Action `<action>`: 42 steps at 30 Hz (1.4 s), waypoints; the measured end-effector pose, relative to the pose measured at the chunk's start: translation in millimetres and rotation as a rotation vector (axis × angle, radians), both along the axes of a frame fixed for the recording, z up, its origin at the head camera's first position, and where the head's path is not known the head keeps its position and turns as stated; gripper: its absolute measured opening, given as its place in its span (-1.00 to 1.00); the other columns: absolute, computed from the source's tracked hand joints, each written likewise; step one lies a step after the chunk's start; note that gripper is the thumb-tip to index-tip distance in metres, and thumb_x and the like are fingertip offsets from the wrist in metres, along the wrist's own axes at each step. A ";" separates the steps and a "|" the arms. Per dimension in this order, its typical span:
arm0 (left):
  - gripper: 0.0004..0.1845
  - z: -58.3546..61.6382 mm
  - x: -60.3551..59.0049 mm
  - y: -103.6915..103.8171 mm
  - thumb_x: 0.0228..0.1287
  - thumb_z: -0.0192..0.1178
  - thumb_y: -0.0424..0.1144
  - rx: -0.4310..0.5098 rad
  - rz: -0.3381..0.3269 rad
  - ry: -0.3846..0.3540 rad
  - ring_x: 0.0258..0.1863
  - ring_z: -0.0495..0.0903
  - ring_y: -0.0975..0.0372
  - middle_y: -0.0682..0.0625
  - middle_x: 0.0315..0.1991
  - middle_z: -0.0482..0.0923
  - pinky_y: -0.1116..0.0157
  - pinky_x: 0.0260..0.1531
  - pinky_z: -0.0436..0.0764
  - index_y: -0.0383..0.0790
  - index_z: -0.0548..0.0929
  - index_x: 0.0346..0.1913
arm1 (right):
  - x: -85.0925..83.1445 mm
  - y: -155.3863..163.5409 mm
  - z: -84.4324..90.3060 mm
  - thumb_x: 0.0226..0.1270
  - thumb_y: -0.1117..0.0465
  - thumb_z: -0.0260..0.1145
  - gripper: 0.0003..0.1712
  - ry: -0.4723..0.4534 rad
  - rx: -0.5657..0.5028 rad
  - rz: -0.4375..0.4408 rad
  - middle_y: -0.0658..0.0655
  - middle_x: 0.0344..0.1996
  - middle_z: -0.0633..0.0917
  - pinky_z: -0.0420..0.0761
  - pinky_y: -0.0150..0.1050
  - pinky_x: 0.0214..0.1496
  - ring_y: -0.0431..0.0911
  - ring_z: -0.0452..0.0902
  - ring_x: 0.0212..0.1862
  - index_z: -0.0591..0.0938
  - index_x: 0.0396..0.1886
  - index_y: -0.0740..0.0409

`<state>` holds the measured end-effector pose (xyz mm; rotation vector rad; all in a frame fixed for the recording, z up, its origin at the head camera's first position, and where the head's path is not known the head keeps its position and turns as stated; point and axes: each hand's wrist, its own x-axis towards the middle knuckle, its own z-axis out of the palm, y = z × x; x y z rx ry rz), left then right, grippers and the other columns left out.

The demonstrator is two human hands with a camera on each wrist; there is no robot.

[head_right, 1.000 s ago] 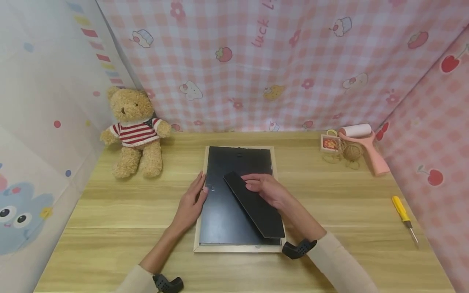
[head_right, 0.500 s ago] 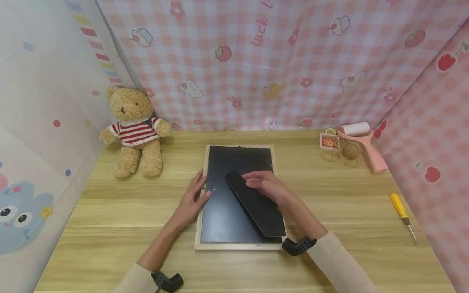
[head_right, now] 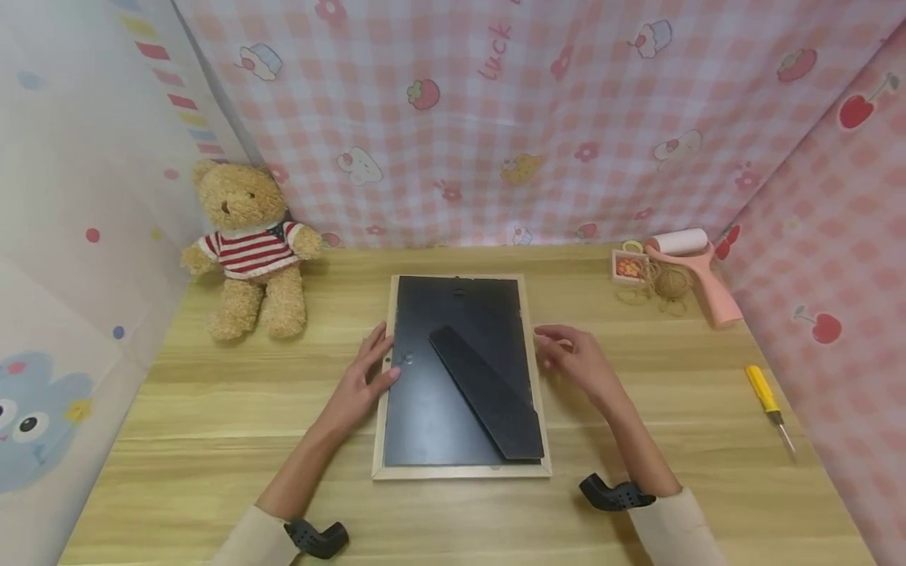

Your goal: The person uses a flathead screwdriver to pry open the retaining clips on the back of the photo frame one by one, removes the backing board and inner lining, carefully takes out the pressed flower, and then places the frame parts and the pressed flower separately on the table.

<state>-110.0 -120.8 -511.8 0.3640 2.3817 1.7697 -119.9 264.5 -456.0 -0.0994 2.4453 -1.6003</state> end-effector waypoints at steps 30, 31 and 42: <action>-0.36 1.2 0.3 2.9 0.66 0.18 -0.31 -0.014 0.032 0.037 0.77 -0.22 -0.32 -0.33 0.79 -0.04 -0.30 0.73 -0.22 -0.58 0.31 0.61 | 19.9 -19.0 -14.8 0.71 0.33 0.24 -0.53 0.068 -0.017 -0.011 0.35 -0.02 0.67 0.61 -0.37 -0.28 -0.24 0.56 -0.27 0.58 0.47 0.47; -0.37 2.5 1.3 4.9 0.71 0.12 -0.27 -0.010 0.040 0.028 0.77 -0.27 -0.33 -0.32 0.79 -0.04 -0.30 0.73 -0.26 -0.58 0.30 0.62 | 19.6 -20.8 -14.8 0.70 0.34 0.25 -0.54 0.084 0.014 -0.015 0.38 0.00 0.68 0.61 -0.38 -0.27 -0.24 0.57 -0.26 0.59 0.45 0.46; 0.04 11.4 15.6 28.0 0.60 -0.70 0.52 0.061 0.069 -0.110 0.79 -0.61 -0.05 -0.09 0.83 -0.54 -0.24 0.71 -0.51 -0.19 -0.26 0.81 | 15.0 -34.3 -4.8 0.66 0.43 0.24 -0.52 0.225 0.189 0.015 0.36 -0.15 0.71 0.51 -0.42 -0.33 -0.27 0.50 -0.33 0.54 0.45 0.57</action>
